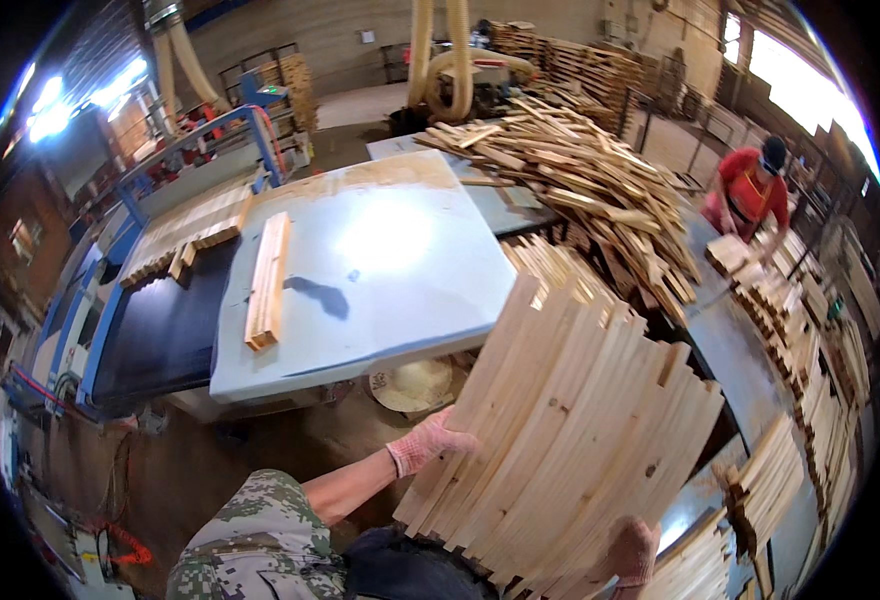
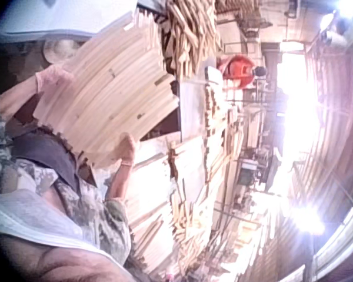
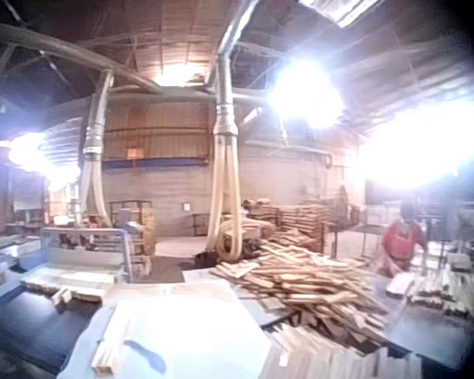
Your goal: The person repeatedly picks up stacks of light-colored wooden planks from a metal table and places them onto a moving conveyor belt. The person wears pink gloves and a camouflage shirt while performing this repetitive stacking task in a workshop environment.
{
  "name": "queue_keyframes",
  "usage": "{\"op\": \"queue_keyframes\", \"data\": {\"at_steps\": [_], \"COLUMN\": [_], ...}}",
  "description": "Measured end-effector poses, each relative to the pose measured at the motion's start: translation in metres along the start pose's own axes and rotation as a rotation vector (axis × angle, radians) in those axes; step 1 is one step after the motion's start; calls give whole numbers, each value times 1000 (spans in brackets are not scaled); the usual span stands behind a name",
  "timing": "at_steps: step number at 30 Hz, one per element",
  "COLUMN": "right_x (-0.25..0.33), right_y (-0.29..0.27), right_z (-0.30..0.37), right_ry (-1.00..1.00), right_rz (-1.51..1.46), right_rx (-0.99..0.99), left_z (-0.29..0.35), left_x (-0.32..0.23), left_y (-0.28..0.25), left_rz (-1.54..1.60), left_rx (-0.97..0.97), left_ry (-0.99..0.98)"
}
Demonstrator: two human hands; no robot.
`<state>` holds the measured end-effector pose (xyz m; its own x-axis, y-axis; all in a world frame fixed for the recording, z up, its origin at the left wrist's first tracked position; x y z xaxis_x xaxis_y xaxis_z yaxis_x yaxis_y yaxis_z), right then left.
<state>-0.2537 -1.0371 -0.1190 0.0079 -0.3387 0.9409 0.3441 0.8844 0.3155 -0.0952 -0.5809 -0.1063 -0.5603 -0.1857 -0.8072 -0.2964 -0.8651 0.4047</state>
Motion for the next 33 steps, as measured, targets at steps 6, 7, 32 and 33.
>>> {"op": "queue_keyframes", "data": {"at_steps": [6,7,32,33], "right_x": [-23,-18,-121,-127], "right_y": [151,188,580,594], "right_z": [-122,-138,-435,-437], "right_ry": [260,205,394,395], "right_rz": [181,131,127,120], "right_rx": [389,388,598,624], "left_z": [48,57,10,24], "left_x": [-58,-75,-345,-333], "left_y": [-133,-144,-394,-421], "left_rz": [160,185,-1187,-1276], "left_rx": [-255,-262,-1402,-1550], "left_ry": [87,128,-307,-233]}}
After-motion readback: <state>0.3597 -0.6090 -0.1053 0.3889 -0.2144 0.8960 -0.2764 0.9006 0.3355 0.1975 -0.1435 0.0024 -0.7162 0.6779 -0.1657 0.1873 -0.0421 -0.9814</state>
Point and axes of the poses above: each hand's wrist, its own z-axis away from the middle knuckle, its own y-axis out of the palm, x = y × z, the point moved 5 cm from there along -z, towards the middle knuckle, and after that the axes turned 7 degrees about -y, right-handed, at the moved point
